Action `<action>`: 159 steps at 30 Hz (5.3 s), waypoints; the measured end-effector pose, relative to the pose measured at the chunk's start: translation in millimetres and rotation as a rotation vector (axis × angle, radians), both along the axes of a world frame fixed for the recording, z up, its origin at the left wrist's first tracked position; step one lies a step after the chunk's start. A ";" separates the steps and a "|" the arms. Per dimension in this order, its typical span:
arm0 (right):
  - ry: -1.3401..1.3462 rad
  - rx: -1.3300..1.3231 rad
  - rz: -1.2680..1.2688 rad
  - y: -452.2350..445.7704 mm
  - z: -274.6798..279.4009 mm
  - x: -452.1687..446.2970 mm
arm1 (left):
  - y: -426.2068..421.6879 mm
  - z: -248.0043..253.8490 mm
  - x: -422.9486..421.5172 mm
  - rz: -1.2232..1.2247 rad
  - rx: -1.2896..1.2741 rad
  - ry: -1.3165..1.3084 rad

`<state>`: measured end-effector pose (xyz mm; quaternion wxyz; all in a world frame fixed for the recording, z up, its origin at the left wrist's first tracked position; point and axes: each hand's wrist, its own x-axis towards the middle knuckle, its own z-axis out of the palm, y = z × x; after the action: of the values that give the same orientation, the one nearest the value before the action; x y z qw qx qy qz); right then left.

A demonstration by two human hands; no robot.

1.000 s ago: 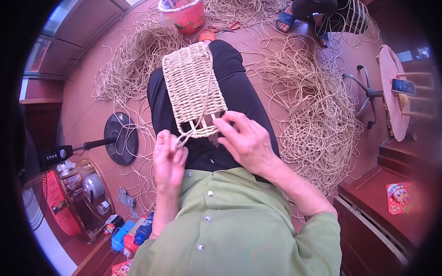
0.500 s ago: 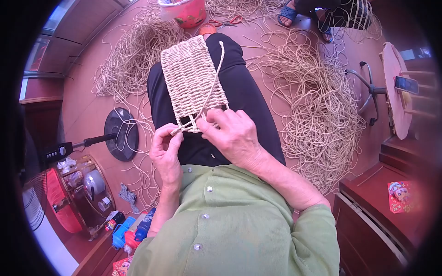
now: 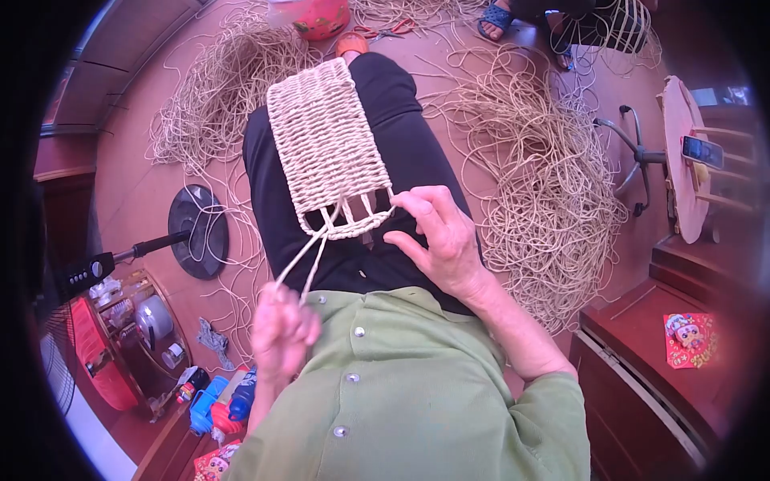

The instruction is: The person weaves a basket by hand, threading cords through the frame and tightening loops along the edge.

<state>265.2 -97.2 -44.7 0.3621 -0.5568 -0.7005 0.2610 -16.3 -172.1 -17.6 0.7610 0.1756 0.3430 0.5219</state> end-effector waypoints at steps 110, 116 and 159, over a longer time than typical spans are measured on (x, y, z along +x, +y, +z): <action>0.920 -0.772 0.048 16.1 -60.4 -96.3 | 96.8 10.8 1.9 0.012 0.875 1.709; 1.089 -0.747 -0.124 21.8 -66.1 -97.2 | 127.2 18.8 23.1 -0.770 0.629 1.814; 2.056 -0.984 0.060 -12.3 -37.3 -63.0 | 119.5 19.4 76.7 -0.254 0.954 1.679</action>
<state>202.2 -109.5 -81.9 0.5005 -0.1438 0.0931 0.8486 60.5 -52.5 1.9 0.1682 0.8161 0.5051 0.2250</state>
